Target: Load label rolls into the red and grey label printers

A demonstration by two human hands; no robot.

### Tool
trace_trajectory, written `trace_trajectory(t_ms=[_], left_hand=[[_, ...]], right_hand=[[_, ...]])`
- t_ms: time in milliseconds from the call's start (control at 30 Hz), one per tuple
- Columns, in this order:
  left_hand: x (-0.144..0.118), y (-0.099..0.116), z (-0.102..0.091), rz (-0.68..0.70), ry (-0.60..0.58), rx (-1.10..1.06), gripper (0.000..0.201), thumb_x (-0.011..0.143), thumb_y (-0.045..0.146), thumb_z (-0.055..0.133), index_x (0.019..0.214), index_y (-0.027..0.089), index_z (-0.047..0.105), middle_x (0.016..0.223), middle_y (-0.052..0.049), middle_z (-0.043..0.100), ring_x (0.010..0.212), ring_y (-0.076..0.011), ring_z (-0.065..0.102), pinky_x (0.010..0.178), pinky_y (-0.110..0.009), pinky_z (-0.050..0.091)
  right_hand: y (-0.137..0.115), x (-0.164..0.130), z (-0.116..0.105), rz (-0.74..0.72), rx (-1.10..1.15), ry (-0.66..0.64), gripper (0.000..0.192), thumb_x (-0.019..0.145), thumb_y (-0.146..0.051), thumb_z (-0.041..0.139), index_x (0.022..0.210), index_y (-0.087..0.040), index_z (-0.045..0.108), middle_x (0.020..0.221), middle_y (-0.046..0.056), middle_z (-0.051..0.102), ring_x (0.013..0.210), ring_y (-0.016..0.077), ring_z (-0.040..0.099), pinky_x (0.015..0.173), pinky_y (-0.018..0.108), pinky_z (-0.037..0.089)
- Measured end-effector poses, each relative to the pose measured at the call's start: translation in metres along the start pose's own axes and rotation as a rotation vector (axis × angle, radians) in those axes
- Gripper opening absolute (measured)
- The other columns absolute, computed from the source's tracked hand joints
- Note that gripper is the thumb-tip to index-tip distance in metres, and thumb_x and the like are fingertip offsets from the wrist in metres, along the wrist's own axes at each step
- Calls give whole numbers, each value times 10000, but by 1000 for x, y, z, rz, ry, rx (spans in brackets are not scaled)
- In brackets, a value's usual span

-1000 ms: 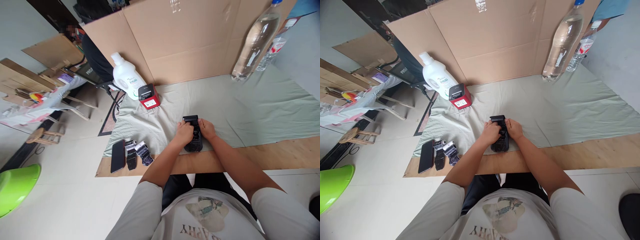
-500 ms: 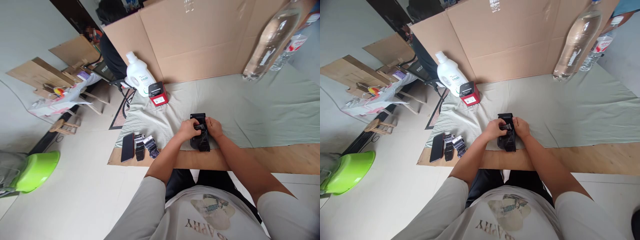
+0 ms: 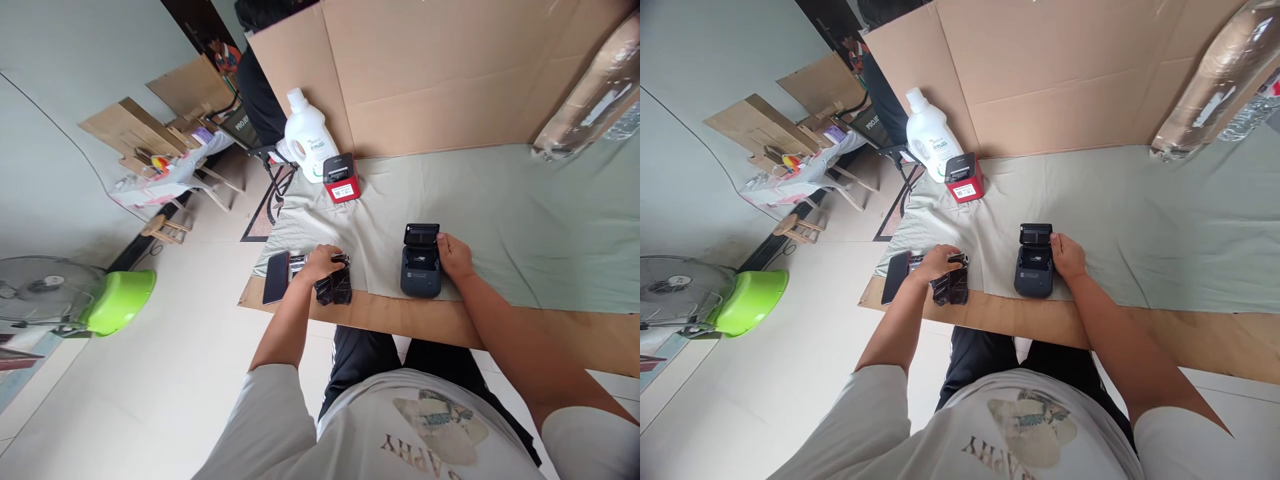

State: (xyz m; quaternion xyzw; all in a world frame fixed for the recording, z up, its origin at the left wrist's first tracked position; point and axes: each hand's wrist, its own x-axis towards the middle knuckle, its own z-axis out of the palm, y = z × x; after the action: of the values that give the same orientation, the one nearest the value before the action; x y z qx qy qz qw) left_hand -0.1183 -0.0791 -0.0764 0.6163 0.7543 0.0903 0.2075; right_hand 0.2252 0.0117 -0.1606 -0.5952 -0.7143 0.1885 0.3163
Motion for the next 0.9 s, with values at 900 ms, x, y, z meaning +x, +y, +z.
trace_trajectory(t_ms=[900], left_hand=[[-23, -65, -32, -68, 225, -132, 471, 640, 182, 584, 1099, 171, 690, 1106, -88, 675, 943, -233, 652, 912, -373, 526]], right_hand=[[-1, 1, -2, 12, 24, -39, 665, 912, -737, 68, 644, -239, 418, 640, 63, 535, 626, 183, 411, 582, 312, 246]])
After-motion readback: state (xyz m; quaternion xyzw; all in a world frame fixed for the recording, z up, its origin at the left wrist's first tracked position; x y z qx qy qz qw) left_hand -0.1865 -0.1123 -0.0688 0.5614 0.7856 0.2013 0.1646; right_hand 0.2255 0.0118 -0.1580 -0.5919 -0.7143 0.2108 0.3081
